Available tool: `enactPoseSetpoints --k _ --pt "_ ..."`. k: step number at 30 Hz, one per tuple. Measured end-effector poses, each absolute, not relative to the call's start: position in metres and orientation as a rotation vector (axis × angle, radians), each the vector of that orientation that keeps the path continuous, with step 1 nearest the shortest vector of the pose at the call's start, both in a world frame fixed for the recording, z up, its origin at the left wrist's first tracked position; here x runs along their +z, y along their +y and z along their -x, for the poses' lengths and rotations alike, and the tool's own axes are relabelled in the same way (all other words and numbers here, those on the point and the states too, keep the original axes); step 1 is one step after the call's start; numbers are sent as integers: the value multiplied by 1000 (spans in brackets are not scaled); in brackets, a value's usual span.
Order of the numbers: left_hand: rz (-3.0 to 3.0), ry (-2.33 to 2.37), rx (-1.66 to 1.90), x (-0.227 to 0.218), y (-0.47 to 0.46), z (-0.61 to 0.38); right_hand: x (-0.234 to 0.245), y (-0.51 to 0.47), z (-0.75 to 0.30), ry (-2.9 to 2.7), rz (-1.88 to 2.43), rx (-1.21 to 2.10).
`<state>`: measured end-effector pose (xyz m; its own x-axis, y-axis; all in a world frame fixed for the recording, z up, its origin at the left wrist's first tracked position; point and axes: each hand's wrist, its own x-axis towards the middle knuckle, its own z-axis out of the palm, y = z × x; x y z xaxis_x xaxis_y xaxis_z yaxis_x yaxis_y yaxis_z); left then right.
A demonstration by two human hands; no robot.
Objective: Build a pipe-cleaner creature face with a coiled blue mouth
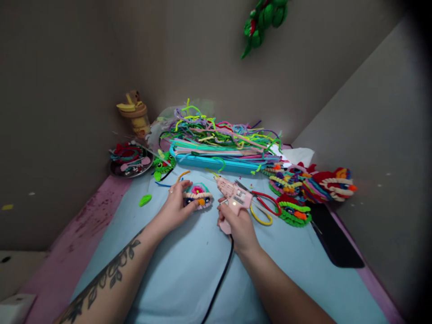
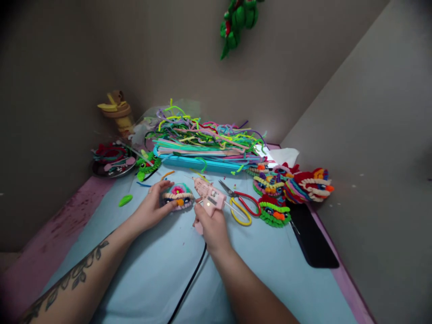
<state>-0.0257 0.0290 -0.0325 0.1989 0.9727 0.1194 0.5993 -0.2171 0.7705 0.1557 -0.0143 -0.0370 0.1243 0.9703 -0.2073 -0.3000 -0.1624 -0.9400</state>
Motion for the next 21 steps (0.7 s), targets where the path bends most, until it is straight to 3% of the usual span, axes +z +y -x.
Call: enactPoseSetpoints --k 7,13,21 --pt "-1934 1559 1104 -21 27 35 -38 -14 -157 -743 1200 1366" --pt "-2483 1509 928 -16 12 18 -33 -15 -155 -756 1167 1363" --pt "-2632 1532 860 -21 12 6 -29 -16 -152 -746 1183 1374"
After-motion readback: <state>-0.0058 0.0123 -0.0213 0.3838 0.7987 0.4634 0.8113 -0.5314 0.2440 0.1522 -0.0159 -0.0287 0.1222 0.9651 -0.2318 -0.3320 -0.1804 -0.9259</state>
